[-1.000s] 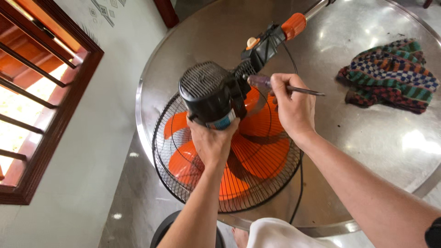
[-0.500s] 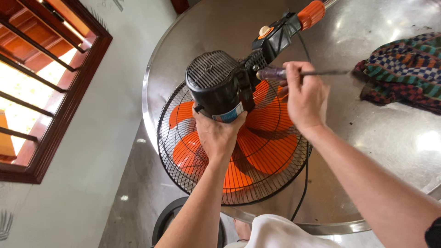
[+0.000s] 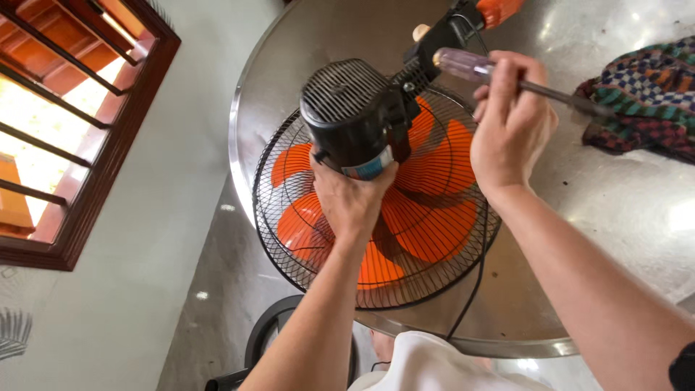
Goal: The person repairs a standing fan by first moving it onto a metal table. They then use a screwdriver to loosen and remove screws from the fan's motor housing and neck joint. The person manipulates the fan head and internal components to adjust the mechanism.
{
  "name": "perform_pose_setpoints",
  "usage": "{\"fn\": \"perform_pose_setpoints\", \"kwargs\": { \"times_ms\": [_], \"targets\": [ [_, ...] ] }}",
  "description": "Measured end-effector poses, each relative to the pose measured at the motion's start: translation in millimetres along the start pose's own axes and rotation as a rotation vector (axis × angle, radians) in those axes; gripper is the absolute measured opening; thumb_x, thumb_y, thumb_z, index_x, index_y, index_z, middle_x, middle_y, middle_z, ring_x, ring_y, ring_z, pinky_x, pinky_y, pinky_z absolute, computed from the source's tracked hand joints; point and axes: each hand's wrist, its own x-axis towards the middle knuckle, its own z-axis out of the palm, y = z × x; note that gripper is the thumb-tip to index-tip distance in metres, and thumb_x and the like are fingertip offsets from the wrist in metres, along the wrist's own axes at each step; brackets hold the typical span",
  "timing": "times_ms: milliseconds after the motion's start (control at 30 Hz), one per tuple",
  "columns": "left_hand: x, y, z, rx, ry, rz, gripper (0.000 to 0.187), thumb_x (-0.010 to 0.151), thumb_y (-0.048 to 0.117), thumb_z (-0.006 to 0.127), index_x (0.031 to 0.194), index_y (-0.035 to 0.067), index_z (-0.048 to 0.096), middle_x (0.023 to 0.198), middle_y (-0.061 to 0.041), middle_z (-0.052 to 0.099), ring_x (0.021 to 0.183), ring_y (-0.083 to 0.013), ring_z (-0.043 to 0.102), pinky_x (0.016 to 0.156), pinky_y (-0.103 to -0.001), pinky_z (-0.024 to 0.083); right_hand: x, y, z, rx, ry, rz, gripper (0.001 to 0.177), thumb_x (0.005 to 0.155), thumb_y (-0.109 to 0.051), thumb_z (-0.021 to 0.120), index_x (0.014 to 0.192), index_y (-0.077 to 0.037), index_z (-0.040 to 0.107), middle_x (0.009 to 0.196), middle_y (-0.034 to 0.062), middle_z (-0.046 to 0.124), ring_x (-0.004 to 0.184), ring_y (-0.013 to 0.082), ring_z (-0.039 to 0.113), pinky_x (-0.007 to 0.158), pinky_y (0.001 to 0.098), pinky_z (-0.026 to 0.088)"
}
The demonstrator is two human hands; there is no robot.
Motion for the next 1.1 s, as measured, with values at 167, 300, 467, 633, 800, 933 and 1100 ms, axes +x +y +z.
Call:
{"fn": "perform_pose_setpoints", "kwargs": {
  "times_ms": [167,300,467,633,800,933,1100],
  "targets": [
    [5,-2,-3,0.02,-0.023,-0.009,0.106,0.064,0.046,0.091,0.142,0.004,0.032,0.127,-0.02,0.056,0.121,-0.0368,0.055,0.102,-0.052,0.048,0,-8,11,-0.219,-0.185,-0.001,0.045,0.117,-0.043,0.037,0.117,-0.009,0.066,0.073,0.0008,0.063,0.052,0.0115,0.05,0.045,0.0262,0.038],
    [0,-7,-3,0.011,0.007,0.084,0.111,0.066,0.047,0.091,0.147,0.003,0.03,0.13,-0.02,0.055,0.124,-0.0372,0.054,0.107,-0.053,0.045,10,-2,3,-0.097,-0.033,-0.026,0.043,0.12,-0.044,0.04,0.118,-0.008,0.064,0.081,0.0003,0.065,0.06,0.0084,0.057,0.049,0.0243,0.043],
    [1,-4,0,0.038,-0.001,0.035,0.113,0.064,0.047,0.091,0.148,0.003,0.029,0.132,-0.019,0.053,0.124,-0.0386,0.052,0.106,-0.053,0.043,14,-7,13,-0.137,-0.172,-0.181,0.04,0.125,-0.041,0.039,0.113,-0.008,0.061,0.086,-0.0037,0.066,0.069,0.0042,0.063,0.055,0.0196,0.048],
    [2,-7,2,0.078,0.05,0.077,0.11,0.063,0.047,0.091,0.146,0.003,0.034,0.132,-0.018,0.056,0.122,-0.039,0.053,0.107,-0.052,0.044,37,-5,6,-0.071,0.001,-0.13,0.04,0.12,-0.041,0.037,0.121,-0.01,0.064,0.083,-0.0007,0.065,0.067,0.0066,0.062,0.052,0.0219,0.047],
    [-2,-10,0,0.059,0.013,0.041,0.111,0.063,0.045,0.09,0.146,0.001,0.03,0.129,-0.02,0.054,0.121,-0.039,0.053,0.106,-0.053,0.043,31,4,11,-0.181,-0.057,-0.046,0.046,0.12,-0.043,0.04,0.099,-0.008,0.06,0.073,0.0012,0.06,0.056,0.01,0.053,0.048,0.0237,0.041],
    [-1,-11,-3,0.043,-0.011,0.019,0.112,0.062,0.043,0.09,0.148,0.003,0.029,0.131,-0.019,0.054,0.121,-0.0379,0.052,0.104,-0.052,0.046,31,2,10,-0.156,-0.12,-0.126,0.04,0.119,-0.041,0.038,0.115,-0.009,0.062,0.073,-0.0013,0.062,0.055,0.0074,0.056,0.044,0.0221,0.04],
    [-1,-8,-4,0.011,-0.031,0.038,0.113,0.063,0.043,0.089,0.149,0.003,0.028,0.129,-0.02,0.053,0.12,-0.0374,0.053,0.103,-0.052,0.046,32,-17,7,-0.052,0.011,-0.145,0.038,0.124,-0.039,0.039,0.115,-0.009,0.06,0.071,0.0014,0.057,0.056,0.0094,0.051,0.051,0.0247,0.04]
  ]
}}
